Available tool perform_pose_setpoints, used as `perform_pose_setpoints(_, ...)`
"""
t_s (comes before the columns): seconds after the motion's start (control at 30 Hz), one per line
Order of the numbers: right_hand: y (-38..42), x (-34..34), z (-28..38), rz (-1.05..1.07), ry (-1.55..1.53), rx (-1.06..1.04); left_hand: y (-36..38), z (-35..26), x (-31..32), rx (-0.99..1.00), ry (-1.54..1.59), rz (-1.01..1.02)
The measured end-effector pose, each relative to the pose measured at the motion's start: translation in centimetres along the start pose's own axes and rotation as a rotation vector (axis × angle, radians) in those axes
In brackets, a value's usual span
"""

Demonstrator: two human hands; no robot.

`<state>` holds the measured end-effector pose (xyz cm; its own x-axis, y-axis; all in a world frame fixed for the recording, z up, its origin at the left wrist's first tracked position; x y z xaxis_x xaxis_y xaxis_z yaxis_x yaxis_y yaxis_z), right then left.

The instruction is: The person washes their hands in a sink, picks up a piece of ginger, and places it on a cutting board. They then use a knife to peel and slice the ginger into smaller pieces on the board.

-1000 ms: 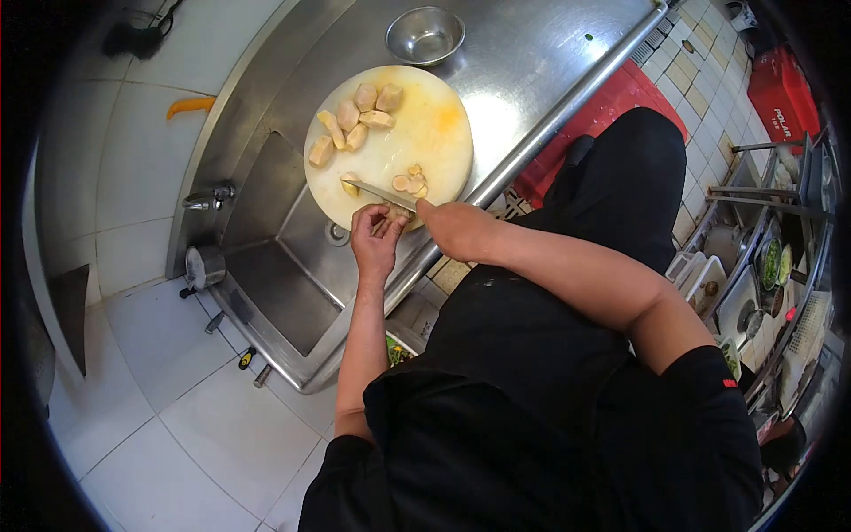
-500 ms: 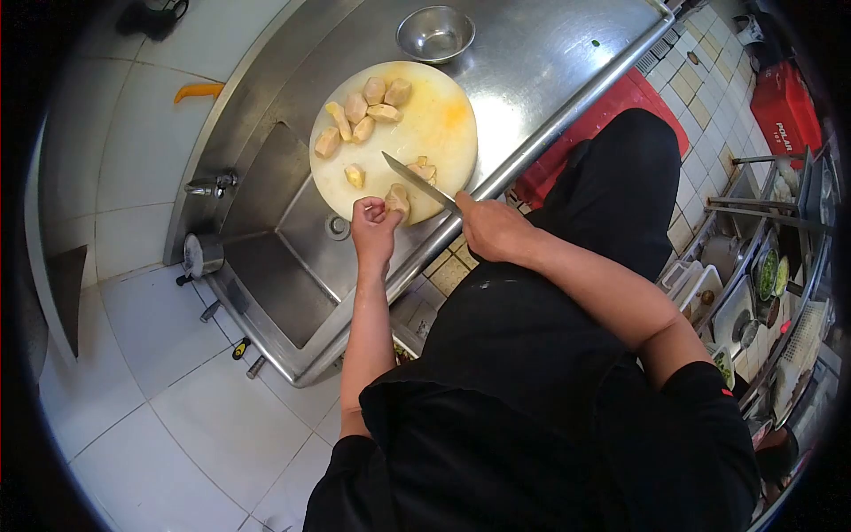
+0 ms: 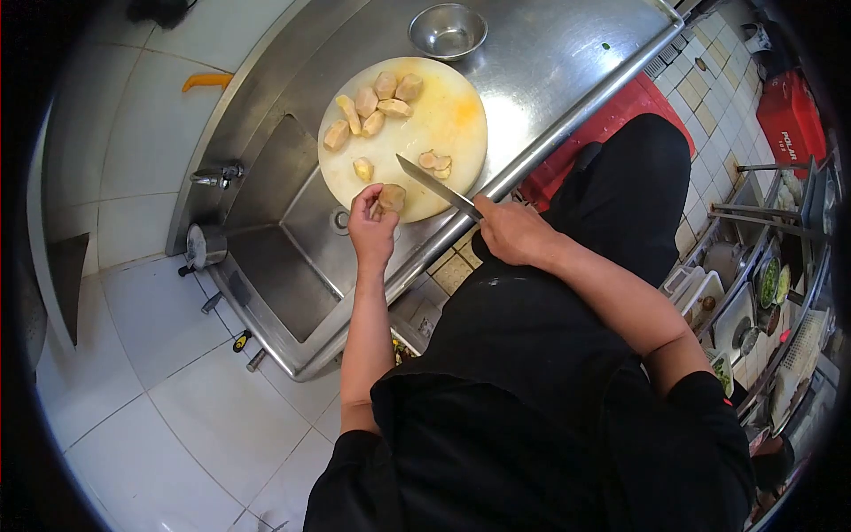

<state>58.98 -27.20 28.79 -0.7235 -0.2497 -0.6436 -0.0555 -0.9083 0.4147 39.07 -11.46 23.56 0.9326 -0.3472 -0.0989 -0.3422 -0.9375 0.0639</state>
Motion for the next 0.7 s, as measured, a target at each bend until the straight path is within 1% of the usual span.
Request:
perform_pose_setpoints(0.03,0.1,0.2,0.1,0.018,0.0,-0.013,0.3,-2.3,0.4,0.216,-0.271,-0.031)
perform_pose_setpoints(0.07,0.2,0.2,0.1,0.019,0.0,-0.012,0.5,-2.8,0.6,0.215,-0.27,-0.031)
perform_pose_setpoints(0.13,0.4,0.2,0.3,0.007,0.007,-0.036,1.1,-4.3,2.4,0.269,-0.652,0.08)
perform_pose_setpoints(0.2,0.5,0.3,0.3,-0.003,0.017,-0.033,1.3,-3.8,2.8,0.282,-0.671,0.1)
perform_pose_setpoints(0.27,0.8,0.2,0.4,-0.015,0.027,-0.029,1.6,-3.5,3.2,0.374,-0.72,0.123)
perform_pose_setpoints(0.3,1.1,-0.3,0.7,-0.024,0.032,-0.034,1.7,-3.9,3.3,0.372,-0.719,0.125)
perform_pose_setpoints(0.37,1.5,-0.5,0.9,-0.033,0.039,-0.039,1.7,-4.6,3.9,0.376,-0.816,0.16)
perform_pose_setpoints(0.4,1.7,-0.6,1.1,-0.065,0.044,-0.079,1.6,-4.8,4.0,0.376,-0.816,0.161)
perform_pose_setpoints(0.47,1.7,-0.7,1.2,-0.097,0.049,-0.117,1.1,-4.2,3.6,0.244,-0.736,0.155)
perform_pose_setpoints(0.5,1.7,-0.6,1.3,-0.091,0.075,-0.124,1.0,-4.6,3.6,0.244,-0.736,0.157)
perform_pose_setpoints(0.57,1.7,-0.4,1.4,-0.082,0.102,-0.133,0.8,-4.9,3.6,0.183,-0.76,0.212)
perform_pose_setpoints(0.7,1.6,-0.6,1.8,-0.099,0.122,-0.151,0.3,-5.0,3.6,0.19,-0.751,0.223)
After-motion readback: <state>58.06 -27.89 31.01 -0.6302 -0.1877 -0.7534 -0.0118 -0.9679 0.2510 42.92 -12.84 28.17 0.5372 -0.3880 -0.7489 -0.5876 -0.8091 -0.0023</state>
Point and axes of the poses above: each hand's wrist, its own y-axis away from the middle knuckle, its own x-axis out of the palm, z = x × y, the point moved 9 cm from there along -y, towards the middle knuckle, and after that the axes turned 2 degrees about y, right-handed, at the moved point
